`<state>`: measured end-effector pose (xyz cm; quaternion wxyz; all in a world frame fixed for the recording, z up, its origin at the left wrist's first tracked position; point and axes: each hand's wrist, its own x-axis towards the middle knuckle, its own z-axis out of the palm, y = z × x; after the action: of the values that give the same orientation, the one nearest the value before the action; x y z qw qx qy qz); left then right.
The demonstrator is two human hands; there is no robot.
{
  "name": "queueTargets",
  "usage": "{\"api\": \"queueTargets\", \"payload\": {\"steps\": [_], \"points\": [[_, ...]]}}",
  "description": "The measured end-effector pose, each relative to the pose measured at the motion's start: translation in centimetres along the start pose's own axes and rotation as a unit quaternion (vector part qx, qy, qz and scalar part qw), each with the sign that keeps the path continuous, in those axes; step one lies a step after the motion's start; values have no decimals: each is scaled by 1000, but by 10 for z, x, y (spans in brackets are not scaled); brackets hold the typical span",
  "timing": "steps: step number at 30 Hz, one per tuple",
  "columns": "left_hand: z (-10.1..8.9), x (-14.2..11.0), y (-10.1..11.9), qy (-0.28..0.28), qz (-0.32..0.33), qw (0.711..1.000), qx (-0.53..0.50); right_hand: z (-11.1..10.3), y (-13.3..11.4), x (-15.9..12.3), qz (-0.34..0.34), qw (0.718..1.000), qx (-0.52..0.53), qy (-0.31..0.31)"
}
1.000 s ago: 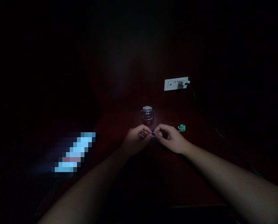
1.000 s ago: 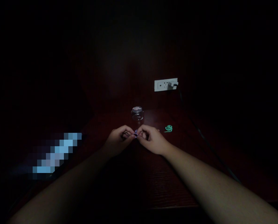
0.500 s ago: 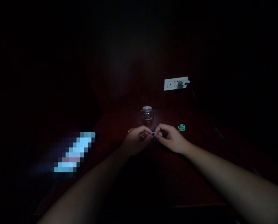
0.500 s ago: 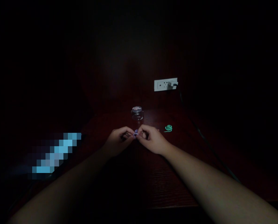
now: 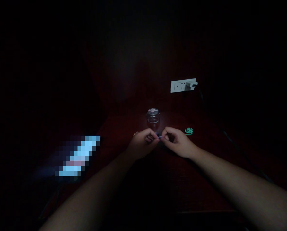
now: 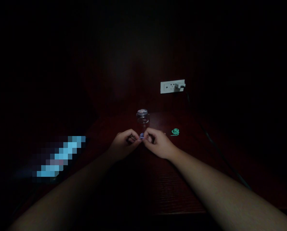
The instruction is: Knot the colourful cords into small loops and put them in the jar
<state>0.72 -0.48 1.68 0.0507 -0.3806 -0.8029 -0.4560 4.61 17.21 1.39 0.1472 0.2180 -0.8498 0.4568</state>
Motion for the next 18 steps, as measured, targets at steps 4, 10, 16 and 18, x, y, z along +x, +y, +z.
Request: {"api": "queueTargets", "payload": {"steps": [4,10,16,18], "points": [[1,-1,0,-4,5,1000,-10,0,1,0,9,1000,3,1],[1,-1,-1,0,4,1000,-8,0,3,-1,7,1000,8,0],[1,-1,-1,-4,4,1000,-7,1,3,-1,10,1000,0,-4],[0,-1,-2,-8,1,1000,2,1,2,-1,10,1000,1,-5]]}}
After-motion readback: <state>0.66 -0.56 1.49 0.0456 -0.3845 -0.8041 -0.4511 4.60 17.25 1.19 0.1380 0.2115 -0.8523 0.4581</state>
